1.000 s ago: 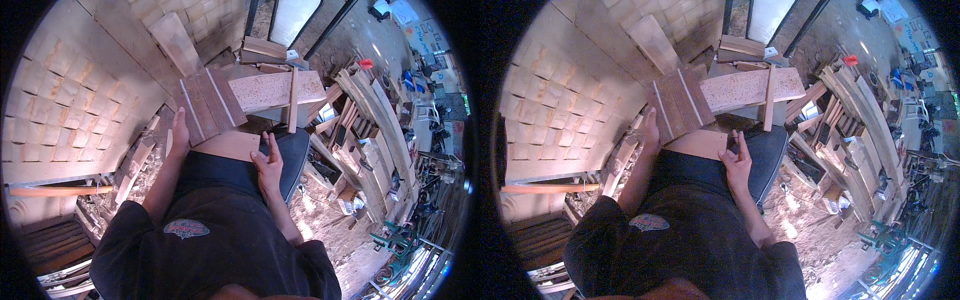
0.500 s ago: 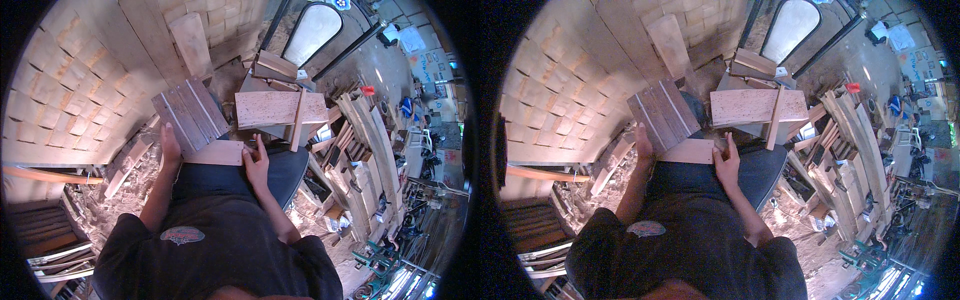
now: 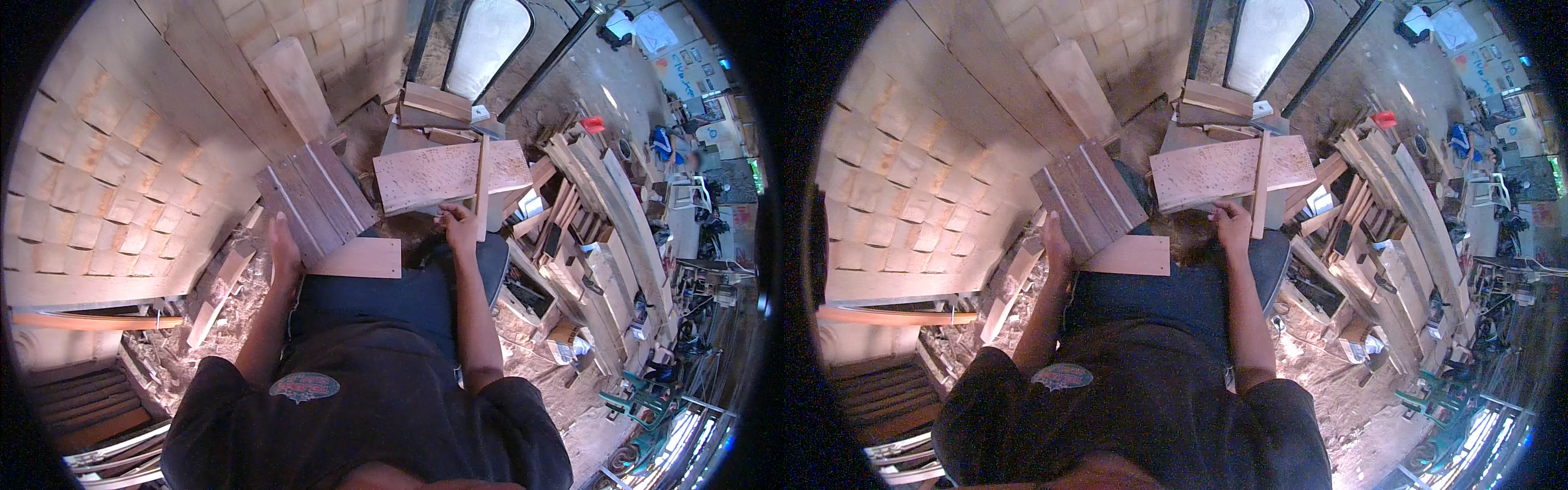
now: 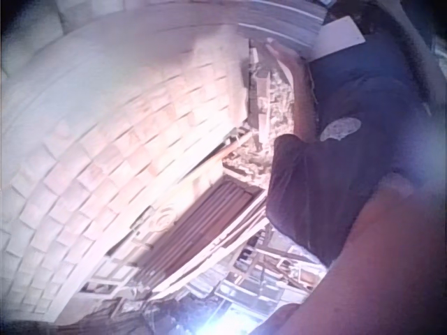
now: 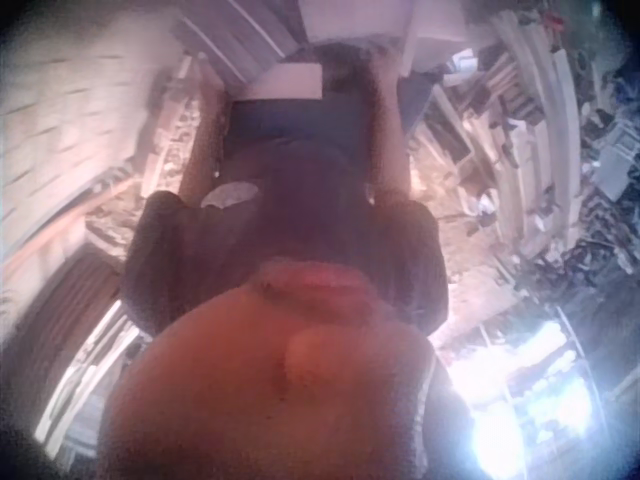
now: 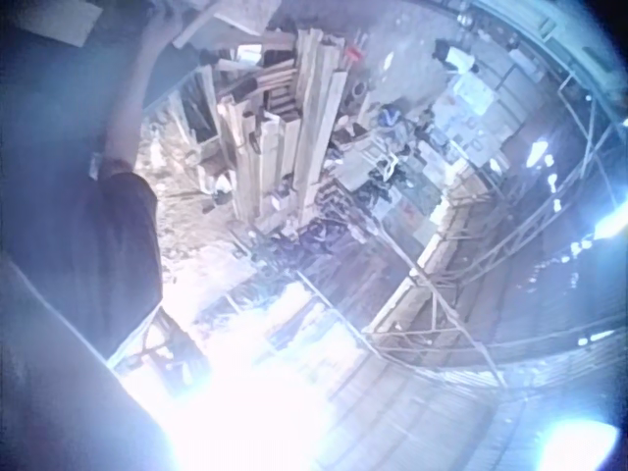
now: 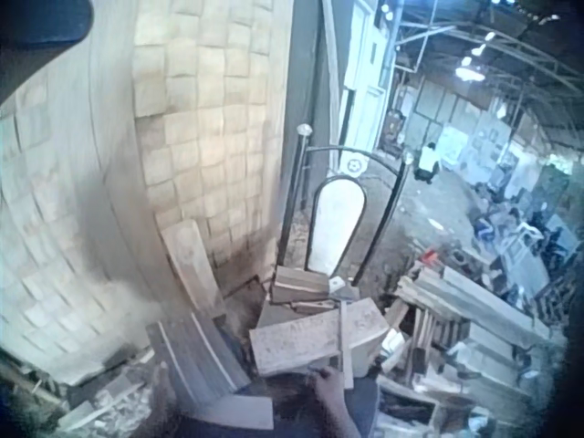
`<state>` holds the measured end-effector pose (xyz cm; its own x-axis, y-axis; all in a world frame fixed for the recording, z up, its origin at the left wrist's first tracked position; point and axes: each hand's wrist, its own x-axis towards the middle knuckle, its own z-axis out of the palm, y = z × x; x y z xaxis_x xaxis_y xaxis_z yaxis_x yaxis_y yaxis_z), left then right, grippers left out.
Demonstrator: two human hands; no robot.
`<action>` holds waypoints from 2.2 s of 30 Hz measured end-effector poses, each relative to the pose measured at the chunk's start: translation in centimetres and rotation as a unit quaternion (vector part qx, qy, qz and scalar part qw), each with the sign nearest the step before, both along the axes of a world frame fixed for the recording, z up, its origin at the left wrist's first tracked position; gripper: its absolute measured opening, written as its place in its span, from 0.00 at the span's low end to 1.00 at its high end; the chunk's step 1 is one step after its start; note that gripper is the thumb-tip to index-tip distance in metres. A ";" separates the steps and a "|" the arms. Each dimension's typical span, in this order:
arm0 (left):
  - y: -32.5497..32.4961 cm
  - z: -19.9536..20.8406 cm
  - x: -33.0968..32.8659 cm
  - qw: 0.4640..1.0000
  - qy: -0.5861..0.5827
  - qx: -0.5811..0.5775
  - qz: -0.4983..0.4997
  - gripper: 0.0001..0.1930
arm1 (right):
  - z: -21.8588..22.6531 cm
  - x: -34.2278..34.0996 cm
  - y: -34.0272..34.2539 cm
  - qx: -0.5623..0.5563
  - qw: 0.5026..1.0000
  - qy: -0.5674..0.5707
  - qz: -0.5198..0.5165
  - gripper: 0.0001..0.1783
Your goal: The person assembles pieces of wood by fitting them together and securing them with a hammer.
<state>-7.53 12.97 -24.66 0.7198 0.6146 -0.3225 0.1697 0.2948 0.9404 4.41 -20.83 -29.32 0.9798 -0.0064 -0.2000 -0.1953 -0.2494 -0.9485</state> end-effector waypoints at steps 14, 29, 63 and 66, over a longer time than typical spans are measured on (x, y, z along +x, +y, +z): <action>1.3 -1.2 -1.2 0.982 -0.002 0.187 -0.038 0.27 | 5.7 -7.7 9.3 0.208 0.971 0.064 0.096 0.41; -11.1 2.7 9.2 0.978 -0.113 0.024 -0.173 0.23 | 9.1 -9.4 -2.2 0.223 0.955 -0.139 -0.137 0.43; -11.6 -9.7 18.3 0.984 0.036 -0.082 -0.152 0.25 | 3.8 -9.2 -7.0 0.254 0.943 -0.092 -0.192 0.38; -12.8 -7.9 17.5 0.984 0.036 -0.067 -0.163 0.23 | 3.8 -9.1 -6.9 0.238 0.947 -0.106 -0.190 0.38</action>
